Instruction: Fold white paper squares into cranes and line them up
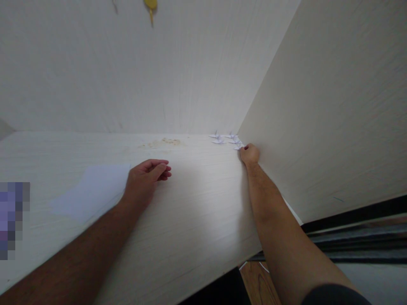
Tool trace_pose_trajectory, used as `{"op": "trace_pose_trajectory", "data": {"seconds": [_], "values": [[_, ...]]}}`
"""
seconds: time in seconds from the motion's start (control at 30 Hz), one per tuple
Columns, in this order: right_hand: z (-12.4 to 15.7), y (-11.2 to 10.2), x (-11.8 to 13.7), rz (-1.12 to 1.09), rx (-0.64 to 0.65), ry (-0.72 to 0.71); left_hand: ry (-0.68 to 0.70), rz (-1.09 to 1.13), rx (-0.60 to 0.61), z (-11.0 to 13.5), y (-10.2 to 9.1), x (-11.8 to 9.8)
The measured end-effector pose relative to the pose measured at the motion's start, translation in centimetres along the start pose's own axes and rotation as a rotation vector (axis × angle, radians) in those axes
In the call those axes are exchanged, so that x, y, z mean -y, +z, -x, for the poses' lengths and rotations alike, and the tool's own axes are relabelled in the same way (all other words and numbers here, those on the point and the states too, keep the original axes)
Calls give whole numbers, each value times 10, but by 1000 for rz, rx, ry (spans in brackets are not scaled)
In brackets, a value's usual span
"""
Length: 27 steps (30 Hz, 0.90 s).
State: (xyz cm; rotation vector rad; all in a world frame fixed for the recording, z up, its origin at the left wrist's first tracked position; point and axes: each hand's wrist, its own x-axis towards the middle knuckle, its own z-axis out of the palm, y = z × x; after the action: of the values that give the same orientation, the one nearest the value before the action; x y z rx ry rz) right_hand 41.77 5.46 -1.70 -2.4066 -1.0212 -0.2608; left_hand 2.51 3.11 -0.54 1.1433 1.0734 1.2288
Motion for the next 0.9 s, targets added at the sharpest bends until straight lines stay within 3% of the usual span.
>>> {"op": "trace_pose_trajectory", "data": {"seconds": [0.9], "values": [[-1, -2, 1, 20, 12, -6, 7, -19, 9, -1, -1, 0]]}}
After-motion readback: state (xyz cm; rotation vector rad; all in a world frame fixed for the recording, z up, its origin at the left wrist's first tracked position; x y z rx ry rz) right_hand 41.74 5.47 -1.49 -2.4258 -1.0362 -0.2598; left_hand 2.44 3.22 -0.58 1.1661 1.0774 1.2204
